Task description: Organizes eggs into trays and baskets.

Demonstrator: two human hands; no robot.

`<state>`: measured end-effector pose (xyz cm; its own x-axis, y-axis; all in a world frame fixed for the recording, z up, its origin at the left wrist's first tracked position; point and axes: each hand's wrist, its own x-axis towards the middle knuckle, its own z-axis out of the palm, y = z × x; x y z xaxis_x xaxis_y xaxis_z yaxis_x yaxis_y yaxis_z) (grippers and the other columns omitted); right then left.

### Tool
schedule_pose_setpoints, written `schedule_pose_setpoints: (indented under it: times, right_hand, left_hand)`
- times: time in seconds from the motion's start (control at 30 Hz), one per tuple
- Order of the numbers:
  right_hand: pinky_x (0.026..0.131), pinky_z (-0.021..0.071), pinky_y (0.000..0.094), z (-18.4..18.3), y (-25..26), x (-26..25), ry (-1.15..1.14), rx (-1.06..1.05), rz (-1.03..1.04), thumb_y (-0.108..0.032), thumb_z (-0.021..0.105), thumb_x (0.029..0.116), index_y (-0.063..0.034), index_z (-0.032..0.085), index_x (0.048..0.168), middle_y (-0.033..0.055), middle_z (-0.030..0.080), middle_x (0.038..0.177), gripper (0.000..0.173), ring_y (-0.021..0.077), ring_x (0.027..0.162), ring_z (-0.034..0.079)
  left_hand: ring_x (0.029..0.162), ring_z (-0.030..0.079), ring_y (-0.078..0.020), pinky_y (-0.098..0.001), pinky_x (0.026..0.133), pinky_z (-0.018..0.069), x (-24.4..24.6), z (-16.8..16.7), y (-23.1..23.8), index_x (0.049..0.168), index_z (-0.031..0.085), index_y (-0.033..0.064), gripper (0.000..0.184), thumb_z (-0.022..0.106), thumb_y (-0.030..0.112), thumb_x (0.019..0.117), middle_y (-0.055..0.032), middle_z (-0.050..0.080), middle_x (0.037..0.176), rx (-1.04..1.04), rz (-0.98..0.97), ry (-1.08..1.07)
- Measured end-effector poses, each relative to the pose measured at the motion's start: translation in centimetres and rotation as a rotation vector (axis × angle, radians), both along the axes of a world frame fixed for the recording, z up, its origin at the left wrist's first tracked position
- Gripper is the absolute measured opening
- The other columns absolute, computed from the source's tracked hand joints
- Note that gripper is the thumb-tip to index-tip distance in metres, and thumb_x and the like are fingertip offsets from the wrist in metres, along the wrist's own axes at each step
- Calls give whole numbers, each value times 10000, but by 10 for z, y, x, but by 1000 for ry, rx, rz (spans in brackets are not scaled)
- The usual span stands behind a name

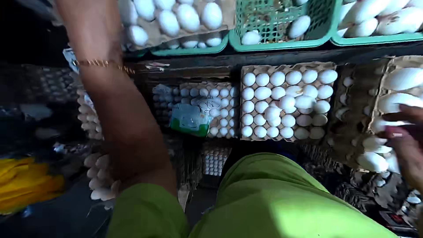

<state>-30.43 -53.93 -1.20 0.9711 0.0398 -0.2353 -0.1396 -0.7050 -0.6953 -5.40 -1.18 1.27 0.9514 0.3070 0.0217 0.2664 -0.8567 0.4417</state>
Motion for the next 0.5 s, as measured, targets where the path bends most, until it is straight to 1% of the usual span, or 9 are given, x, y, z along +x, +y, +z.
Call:
schedule_pose_setpoints:
  times: [0.03, 0.07, 0.1, 0.13, 0.17, 0.23, 0.3, 0.37, 0.5]
  right_hand:
    - [889, 568, 394, -10, 18, 2, -10, 26, 92, -291, 492, 1064, 94, 535, 1385, 281, 641, 1215, 503, 217, 991, 674]
    - [864, 576, 431, -19, 31, 3, -15, 35, 183, -297, 495, 1059, 61, 592, 1346, 248, 669, 1171, 468, 237, 964, 680]
    - [822, 583, 432, -27, 42, 4, -10, 33, 268, -306, 502, 1060, 14, 645, 1309, 205, 691, 1140, 430, 229, 914, 683]
    - [806, 591, 405, -34, 52, 4, 4, 30, 344, -317, 503, 1063, -37, 680, 1285, 161, 704, 1136, 400, 204, 894, 690]
    - [803, 597, 388, -38, 61, 4, 21, 38, 409, -327, 498, 1064, -67, 696, 1281, 142, 713, 1146, 392, 194, 896, 701]
    - [799, 602, 365, -44, 75, 6, 50, 60, 486, -334, 488, 1065, -87, 701, 1275, 126, 719, 1157, 388, 181, 901, 712]
    - [778, 600, 379, -52, 86, 12, 69, 61, 526, -348, 481, 1061, -87, 702, 1274, 118, 724, 1127, 402, 190, 882, 712]
    - [737, 598, 413, -61, 104, 20, 88, 67, 566, -334, 491, 1054, -78, 706, 1255, 119, 725, 1081, 391, 204, 829, 707]
    - [780, 602, 477, -76, 167, 35, 81, 118, 729, -199, 563, 1035, -54, 704, 1255, 132, 718, 1070, 299, 254, 857, 712]
  left_hand:
    - [634, 493, 24, -168, 565, 442, -23, 3, -5, 923, 589, 108, 166, 596, 253, 1004, 40, 536, 781, -112, -11, -51]
    - [811, 576, 14, -196, 721, 502, -40, 5, -10, 1116, 616, 87, 237, 581, 307, 1032, 13, 611, 971, -251, -46, -87]
    - [1045, 614, -37, -242, 908, 519, -57, 4, -13, 1332, 565, 45, 396, 556, 321, 1048, -61, 630, 1229, -338, -76, -106]
    - [1183, 596, -78, -260, 1004, 499, -74, -3, -12, 1461, 478, 22, 510, 542, 321, 1053, -112, 574, 1391, -367, -77, -121]
    - [1217, 586, -95, -258, 1030, 487, -93, -12, -7, 1505, 424, -1, 563, 538, 315, 1053, -141, 541, 1436, -358, -50, -131]
    - [1232, 602, -156, -294, 1054, 486, -135, -38, -1, 1484, 448, -36, 564, 552, 307, 1048, -194, 560, 1434, -310, 38, -94]
    - [1210, 626, -257, -399, 1041, 510, -173, -70, -7, 1430, 501, -45, 517, 573, 281, 1035, -233, 596, 1370, -301, 136, 38]
    - [1247, 592, -335, -491, 1054, 493, -209, -108, -23, 1452, 473, -27, 517, 561, 279, 1044, -253, 557, 1402, -355, 249, 190]
    - [1191, 605, -378, -532, 979, 520, -265, -167, -49, 1381, 558, 21, 406, 579, 230, 1033, -257, 519, 1424, -282, 400, 268]
